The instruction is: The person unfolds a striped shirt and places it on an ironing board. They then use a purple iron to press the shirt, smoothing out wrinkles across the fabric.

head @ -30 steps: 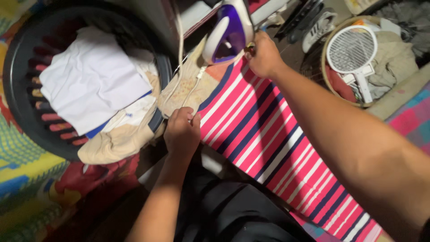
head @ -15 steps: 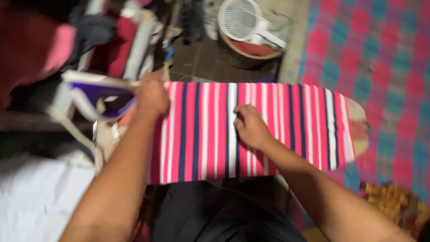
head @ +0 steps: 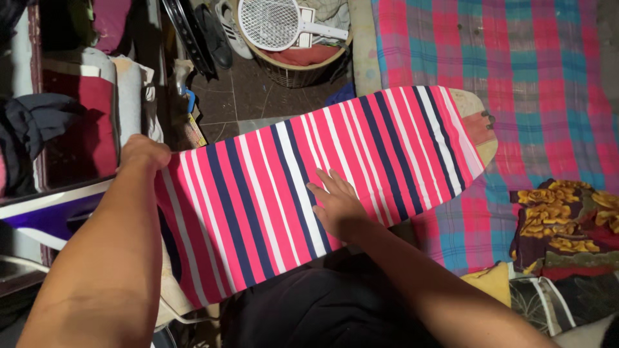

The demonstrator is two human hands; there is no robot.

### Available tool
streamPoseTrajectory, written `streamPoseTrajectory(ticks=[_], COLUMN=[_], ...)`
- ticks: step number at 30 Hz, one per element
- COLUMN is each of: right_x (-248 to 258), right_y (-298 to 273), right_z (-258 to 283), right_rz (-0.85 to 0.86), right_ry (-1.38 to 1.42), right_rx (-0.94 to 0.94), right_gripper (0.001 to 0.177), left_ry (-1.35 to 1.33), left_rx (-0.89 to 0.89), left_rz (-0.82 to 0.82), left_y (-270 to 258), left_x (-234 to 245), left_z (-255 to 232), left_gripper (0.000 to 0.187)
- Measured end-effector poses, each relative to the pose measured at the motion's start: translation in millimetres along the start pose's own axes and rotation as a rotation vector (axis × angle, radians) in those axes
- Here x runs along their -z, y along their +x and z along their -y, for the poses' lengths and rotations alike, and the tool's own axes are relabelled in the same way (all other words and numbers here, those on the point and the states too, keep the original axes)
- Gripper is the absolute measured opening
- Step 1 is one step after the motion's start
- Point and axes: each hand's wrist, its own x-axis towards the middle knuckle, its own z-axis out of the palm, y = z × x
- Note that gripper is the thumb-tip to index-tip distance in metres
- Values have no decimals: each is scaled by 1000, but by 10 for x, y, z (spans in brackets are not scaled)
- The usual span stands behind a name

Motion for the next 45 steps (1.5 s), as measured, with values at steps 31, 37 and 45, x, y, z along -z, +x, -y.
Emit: streamPoseTrajectory(ticks=[31,37,45], right_x=[-711,-817,-329], right_y=[-408,-722,-839], right_z=[-2003,-2985,-3574], right_rz=[-780,-993,-651], right_ry=[110,302,1083], right_rx=[-407,-593,-595], right_gripper=[56,61,102], left_ry=[-165,-144,-105], left_rx=[-886,-880,-806], left_rz=[120,109,40], left_y=[-2886,-3139,-3461], left_x=[-1140,-1371,-1758], left_z=[-508,-1032,-1861], left_gripper=[22,22,27])
